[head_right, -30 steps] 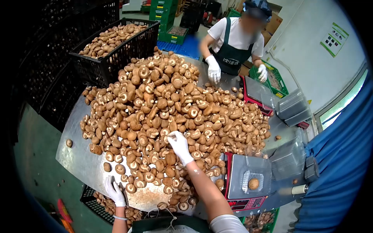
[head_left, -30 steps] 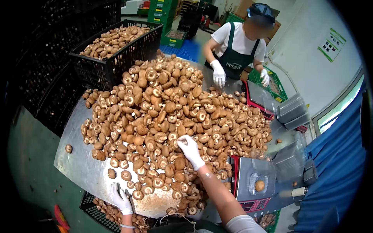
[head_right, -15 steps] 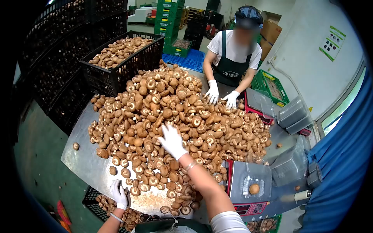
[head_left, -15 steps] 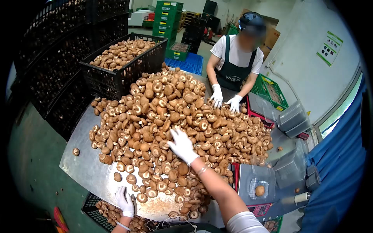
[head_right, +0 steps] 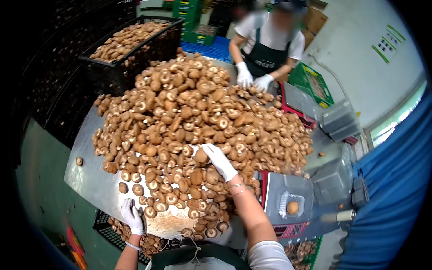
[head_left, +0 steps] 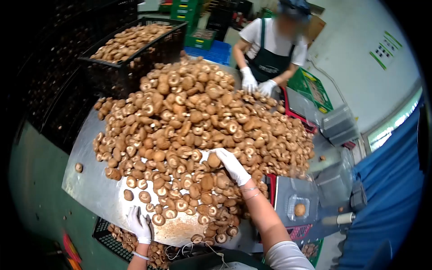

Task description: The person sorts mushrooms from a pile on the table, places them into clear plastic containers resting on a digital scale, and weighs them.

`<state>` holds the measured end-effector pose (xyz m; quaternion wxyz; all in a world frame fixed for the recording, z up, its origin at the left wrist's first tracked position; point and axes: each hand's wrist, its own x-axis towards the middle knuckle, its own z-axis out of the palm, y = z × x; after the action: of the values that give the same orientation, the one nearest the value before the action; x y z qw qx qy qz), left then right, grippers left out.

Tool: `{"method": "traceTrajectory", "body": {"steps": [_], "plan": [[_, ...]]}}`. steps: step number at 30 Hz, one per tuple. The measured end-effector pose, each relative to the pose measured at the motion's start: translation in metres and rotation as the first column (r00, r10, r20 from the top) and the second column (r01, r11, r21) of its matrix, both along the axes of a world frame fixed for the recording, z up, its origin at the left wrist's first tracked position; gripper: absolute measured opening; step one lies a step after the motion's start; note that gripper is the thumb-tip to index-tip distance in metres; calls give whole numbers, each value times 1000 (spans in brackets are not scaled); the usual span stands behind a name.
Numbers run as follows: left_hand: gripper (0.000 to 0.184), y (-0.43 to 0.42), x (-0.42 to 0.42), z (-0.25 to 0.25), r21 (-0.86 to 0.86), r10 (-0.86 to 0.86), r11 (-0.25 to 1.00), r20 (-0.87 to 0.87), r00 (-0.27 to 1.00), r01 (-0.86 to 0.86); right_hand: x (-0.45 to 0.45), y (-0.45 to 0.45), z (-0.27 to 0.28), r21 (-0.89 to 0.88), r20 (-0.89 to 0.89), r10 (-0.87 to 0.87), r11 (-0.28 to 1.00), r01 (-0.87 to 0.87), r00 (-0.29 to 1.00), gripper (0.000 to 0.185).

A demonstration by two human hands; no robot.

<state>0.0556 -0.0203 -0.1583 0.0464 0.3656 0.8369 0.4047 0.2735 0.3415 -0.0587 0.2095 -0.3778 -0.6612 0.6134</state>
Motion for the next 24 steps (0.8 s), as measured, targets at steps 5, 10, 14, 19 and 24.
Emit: {"method": "traceTrajectory", "body": {"steps": [5, 10, 14, 19, 24], "plan": [[37, 1, -1, -6, 30, -8, 1000, -24, 1000, 8, 22, -46, 10, -499, -440, -338, 863, 86, 832, 56], [34, 0, -4, -13, 87, 9, 996, 12, 1000, -10, 28, -65, -19, -512, -434, -514, 817, 267, 740, 47], [34, 0, -5, -16, 111, 58, 992, 35, 998, -61, 32, -86, -28, -710, -573, -558, 704, -24, 600, 45], [46, 52, 62, 80, 274, -230, 937, 21, 973, 216, 29, -116, -9, -742, -584, -533, 656, -137, 612, 46], [64, 117, 115, 141, 260, -532, 818, 3, 847, 513, 30, -147, 20, -527, -481, -238, 848, -61, 844, 40]]}}
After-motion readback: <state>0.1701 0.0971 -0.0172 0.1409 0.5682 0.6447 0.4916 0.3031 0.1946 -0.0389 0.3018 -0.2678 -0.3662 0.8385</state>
